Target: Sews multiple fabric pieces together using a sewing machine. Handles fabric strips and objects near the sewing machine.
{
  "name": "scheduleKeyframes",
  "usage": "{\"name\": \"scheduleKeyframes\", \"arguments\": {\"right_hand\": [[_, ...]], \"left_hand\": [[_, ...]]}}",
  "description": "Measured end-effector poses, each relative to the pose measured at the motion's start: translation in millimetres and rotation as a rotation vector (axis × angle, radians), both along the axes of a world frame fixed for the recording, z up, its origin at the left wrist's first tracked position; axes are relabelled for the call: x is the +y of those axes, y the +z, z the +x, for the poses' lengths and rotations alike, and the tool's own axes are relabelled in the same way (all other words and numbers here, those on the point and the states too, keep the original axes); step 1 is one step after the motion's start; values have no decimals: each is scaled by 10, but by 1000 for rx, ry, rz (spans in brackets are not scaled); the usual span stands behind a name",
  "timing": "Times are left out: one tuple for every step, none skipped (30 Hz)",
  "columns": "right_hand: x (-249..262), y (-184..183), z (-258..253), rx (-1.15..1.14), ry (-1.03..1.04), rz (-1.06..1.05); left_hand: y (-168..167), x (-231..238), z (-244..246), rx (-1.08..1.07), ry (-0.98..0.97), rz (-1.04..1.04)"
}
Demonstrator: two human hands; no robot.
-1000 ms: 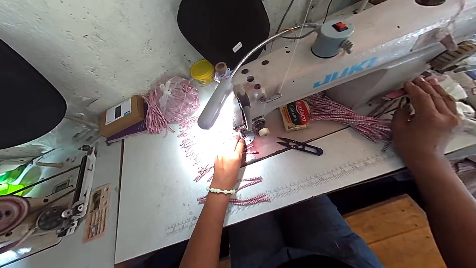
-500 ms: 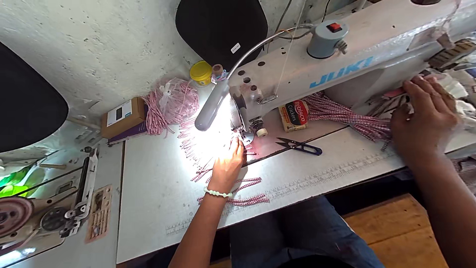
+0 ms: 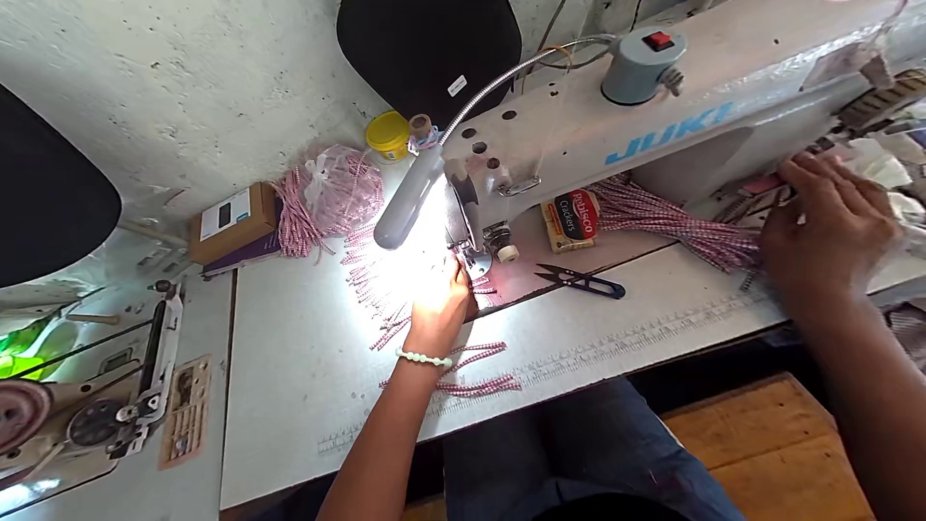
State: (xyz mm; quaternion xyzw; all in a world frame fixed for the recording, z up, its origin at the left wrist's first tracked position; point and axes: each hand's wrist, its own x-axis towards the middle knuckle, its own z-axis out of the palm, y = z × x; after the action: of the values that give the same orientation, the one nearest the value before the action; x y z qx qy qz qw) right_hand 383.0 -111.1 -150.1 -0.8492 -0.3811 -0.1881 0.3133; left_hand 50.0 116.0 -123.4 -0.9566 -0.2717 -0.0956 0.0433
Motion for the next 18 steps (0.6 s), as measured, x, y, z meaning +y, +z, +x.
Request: {"name": "scheduleKeyframes", "arguments": {"right_hand": [[-15,0,-8,35,3,-35],[-22,0,-15,80,3,-73],[-22,5,-18,124,-4,-111],[-20,15,-22,157,-16,-140],[-14,20,-24,173,-27,-152],[-10,15,-20,176,-33,-155],[-11,4,-14,172,-32,-156],[-15,-6,-17,164,-30,-151],[-17,-10,-26,141,-28,-129],[-18,-10,-36,95,-26,-92],[-25,-6,-46,56,-23,-55],[-25,-1,-44,29,-20,-23],[-22,-6,-33,11,-19,-5],[-16,-9,-27,2,-19,5],[-10,-9,-26,-1,-18,13],[-2,-5,-21,-4,-17,22],[4,-2,-16,-6,-16,30],[6,-3,-15,-10,-17,34]], "left_hand": [[13,2,6,12,7,-17],[28,-3,6,24,10,-32],[30,-12,-4,23,7,-31],[17,-25,-21,8,-1,-16],[5,-43,-36,-7,-6,-9],[-12,-60,-44,-25,-10,2],[-25,-82,-52,-32,-6,12],[-32,-105,-58,-29,3,15],[-32,-119,-57,-23,13,20],[-31,-129,-48,-21,20,28],[-32,-137,-37,-23,27,38],[-23,-146,-21,-13,42,35],[-8,-149,-3,2,59,23],[4,-145,11,9,70,13],[4,-134,22,2,75,6],[11,-121,34,-7,76,-12],[11,-103,47,-26,73,-18],[20,-90,58,-26,79,-33]]}}
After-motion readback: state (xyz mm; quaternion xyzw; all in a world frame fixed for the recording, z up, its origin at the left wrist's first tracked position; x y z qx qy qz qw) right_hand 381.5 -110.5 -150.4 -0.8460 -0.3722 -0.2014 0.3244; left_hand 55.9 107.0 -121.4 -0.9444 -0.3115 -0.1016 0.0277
